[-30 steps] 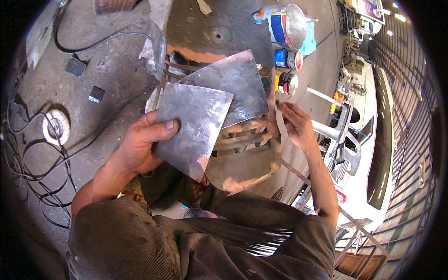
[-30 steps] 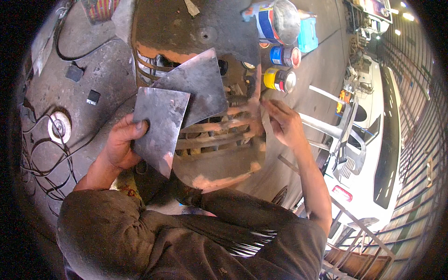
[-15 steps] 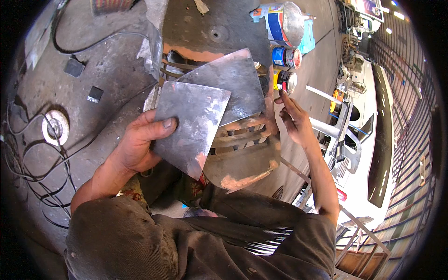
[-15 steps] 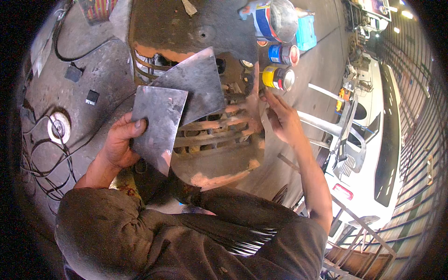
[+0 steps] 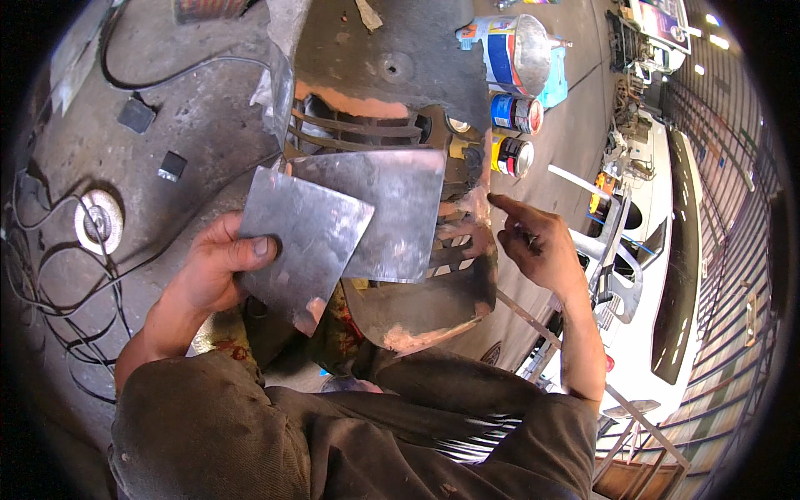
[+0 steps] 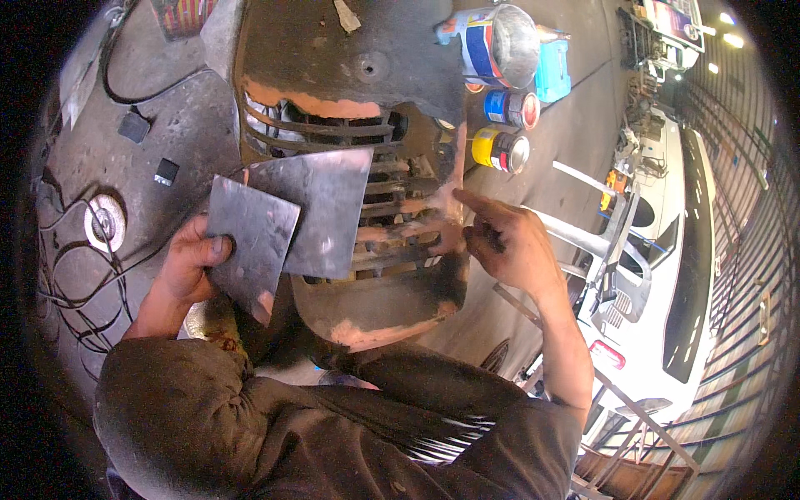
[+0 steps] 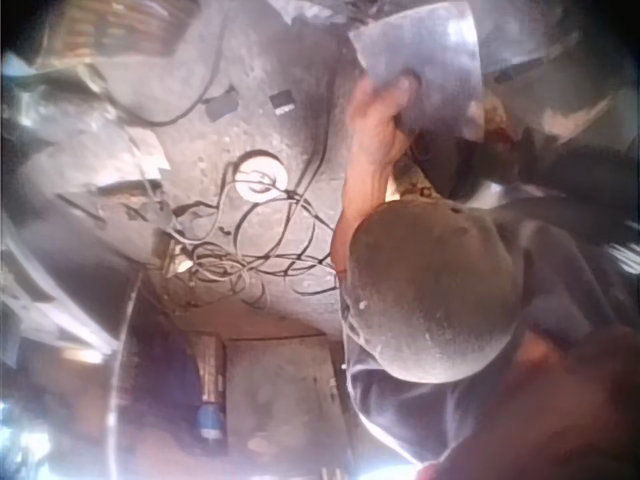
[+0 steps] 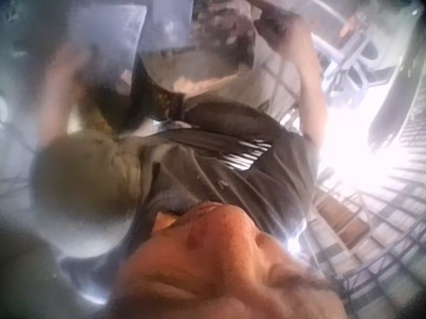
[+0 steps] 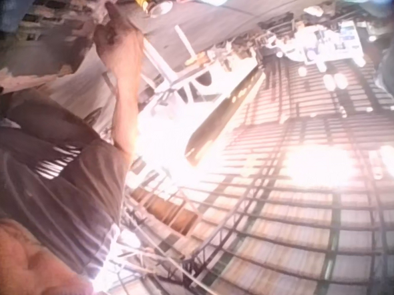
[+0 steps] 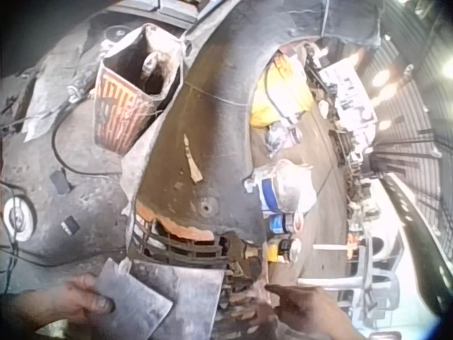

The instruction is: The person applies pink body filler to a car grille using a metal spreader. They repeatedly scoop filler from a container and spread it into the grille's slots and surface, smoothing the material with the tool.

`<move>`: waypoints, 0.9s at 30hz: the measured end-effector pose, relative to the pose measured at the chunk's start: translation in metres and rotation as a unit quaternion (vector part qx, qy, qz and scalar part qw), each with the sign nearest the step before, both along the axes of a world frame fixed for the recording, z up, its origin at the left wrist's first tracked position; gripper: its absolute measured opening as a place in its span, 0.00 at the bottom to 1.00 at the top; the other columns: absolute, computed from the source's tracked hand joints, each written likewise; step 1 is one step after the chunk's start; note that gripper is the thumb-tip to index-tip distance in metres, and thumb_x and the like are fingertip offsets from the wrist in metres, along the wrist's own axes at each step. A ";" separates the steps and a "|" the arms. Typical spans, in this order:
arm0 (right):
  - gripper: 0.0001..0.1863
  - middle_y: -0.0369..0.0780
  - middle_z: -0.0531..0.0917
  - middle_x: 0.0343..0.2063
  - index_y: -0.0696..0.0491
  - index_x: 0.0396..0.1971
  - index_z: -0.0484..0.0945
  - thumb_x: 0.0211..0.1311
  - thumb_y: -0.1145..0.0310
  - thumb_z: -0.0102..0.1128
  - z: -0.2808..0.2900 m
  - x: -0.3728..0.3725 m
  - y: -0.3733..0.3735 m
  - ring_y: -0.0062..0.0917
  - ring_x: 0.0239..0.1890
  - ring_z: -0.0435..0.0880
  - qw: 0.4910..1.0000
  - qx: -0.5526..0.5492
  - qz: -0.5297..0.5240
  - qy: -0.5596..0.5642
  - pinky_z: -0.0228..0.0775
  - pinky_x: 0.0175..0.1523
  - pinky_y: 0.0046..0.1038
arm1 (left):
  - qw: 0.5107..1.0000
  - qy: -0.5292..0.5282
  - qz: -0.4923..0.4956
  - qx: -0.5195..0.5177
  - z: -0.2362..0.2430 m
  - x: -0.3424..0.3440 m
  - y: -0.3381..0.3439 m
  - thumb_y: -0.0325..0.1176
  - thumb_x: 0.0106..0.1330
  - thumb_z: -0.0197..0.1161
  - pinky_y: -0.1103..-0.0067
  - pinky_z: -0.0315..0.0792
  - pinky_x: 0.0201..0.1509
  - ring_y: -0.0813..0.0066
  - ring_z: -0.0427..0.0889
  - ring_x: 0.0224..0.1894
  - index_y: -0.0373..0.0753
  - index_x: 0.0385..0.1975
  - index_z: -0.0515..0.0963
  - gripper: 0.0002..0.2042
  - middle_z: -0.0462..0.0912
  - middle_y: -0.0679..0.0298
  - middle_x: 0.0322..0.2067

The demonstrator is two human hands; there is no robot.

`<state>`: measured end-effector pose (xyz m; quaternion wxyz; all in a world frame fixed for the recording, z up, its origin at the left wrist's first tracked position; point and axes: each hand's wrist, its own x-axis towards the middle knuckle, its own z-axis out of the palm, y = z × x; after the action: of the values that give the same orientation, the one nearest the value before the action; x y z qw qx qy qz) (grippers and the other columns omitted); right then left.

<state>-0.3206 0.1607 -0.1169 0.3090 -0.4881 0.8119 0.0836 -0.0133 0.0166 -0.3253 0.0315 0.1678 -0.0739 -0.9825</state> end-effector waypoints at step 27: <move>0.29 0.47 0.85 0.27 0.59 0.57 0.71 0.50 0.74 0.61 -0.008 0.008 -0.034 0.27 0.26 0.84 0.980 0.174 -0.085 -0.044 0.74 0.37 0.30 | 0.999 0.024 -0.026 -0.024 0.007 -0.006 0.003 0.31 0.58 0.65 0.71 0.67 0.60 0.67 0.78 0.52 0.31 0.51 0.76 0.20 0.81 0.58 0.48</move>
<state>-0.3129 0.1268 -0.1251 0.4307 -0.3590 0.8093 0.1752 -0.0196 0.0200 -0.3184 0.0123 0.1410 -0.1014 -0.9847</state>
